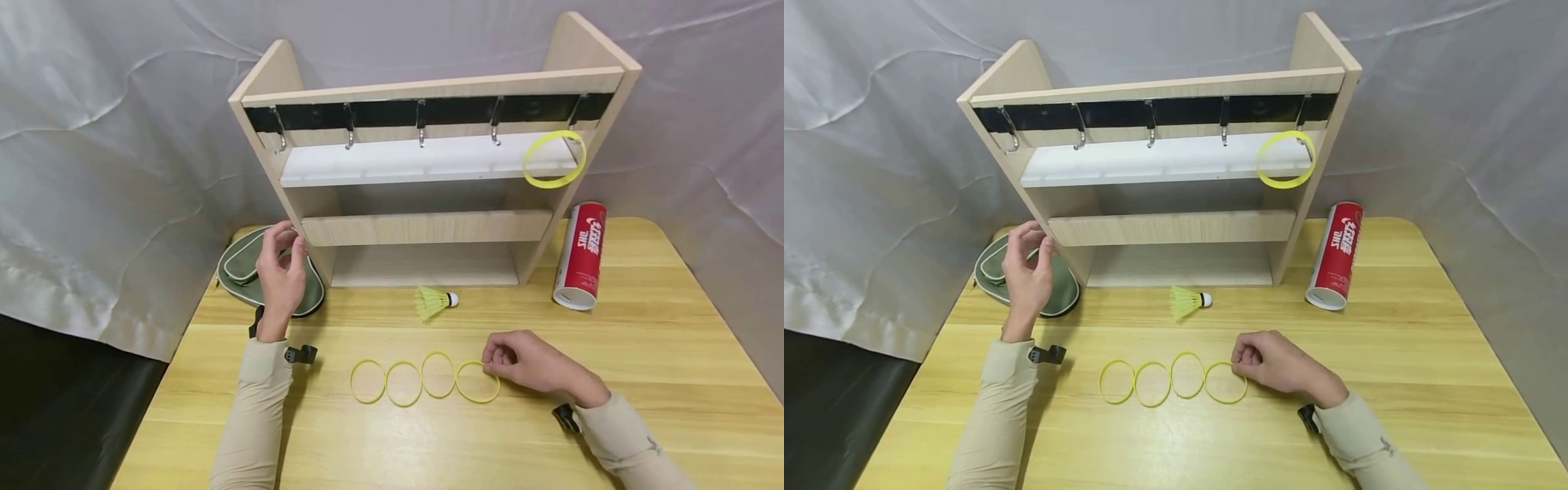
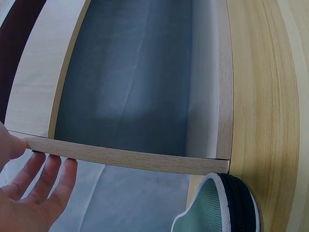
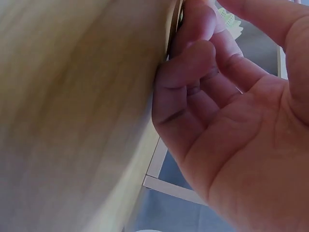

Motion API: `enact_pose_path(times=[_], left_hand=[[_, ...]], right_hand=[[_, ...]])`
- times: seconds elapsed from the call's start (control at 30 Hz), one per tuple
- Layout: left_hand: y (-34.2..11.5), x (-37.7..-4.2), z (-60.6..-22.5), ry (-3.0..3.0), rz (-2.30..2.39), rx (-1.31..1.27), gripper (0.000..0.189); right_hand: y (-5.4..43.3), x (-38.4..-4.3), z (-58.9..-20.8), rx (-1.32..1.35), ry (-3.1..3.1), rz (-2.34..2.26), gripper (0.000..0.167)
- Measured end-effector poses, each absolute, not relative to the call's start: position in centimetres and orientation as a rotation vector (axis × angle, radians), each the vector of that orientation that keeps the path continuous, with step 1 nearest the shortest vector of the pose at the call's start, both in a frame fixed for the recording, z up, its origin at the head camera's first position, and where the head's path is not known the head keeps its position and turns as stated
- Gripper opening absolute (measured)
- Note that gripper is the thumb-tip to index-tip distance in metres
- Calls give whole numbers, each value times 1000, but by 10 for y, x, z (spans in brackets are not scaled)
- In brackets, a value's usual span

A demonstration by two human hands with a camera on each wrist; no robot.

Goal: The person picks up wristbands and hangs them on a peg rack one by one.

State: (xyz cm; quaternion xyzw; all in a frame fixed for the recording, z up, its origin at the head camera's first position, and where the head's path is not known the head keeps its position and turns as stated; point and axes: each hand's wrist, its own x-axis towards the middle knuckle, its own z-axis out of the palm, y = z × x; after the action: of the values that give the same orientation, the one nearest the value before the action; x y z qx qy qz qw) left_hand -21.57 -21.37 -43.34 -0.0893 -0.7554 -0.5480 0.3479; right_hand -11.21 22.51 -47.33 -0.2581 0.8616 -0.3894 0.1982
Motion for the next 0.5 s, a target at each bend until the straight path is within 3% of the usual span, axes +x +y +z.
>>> enact_pose_path(times=[0.5], left_hand=[[-214,-215,-433,-1965,-1410,-228,28]], right_hand=[[228,-112,-470,-705,2419,-1129,6]])
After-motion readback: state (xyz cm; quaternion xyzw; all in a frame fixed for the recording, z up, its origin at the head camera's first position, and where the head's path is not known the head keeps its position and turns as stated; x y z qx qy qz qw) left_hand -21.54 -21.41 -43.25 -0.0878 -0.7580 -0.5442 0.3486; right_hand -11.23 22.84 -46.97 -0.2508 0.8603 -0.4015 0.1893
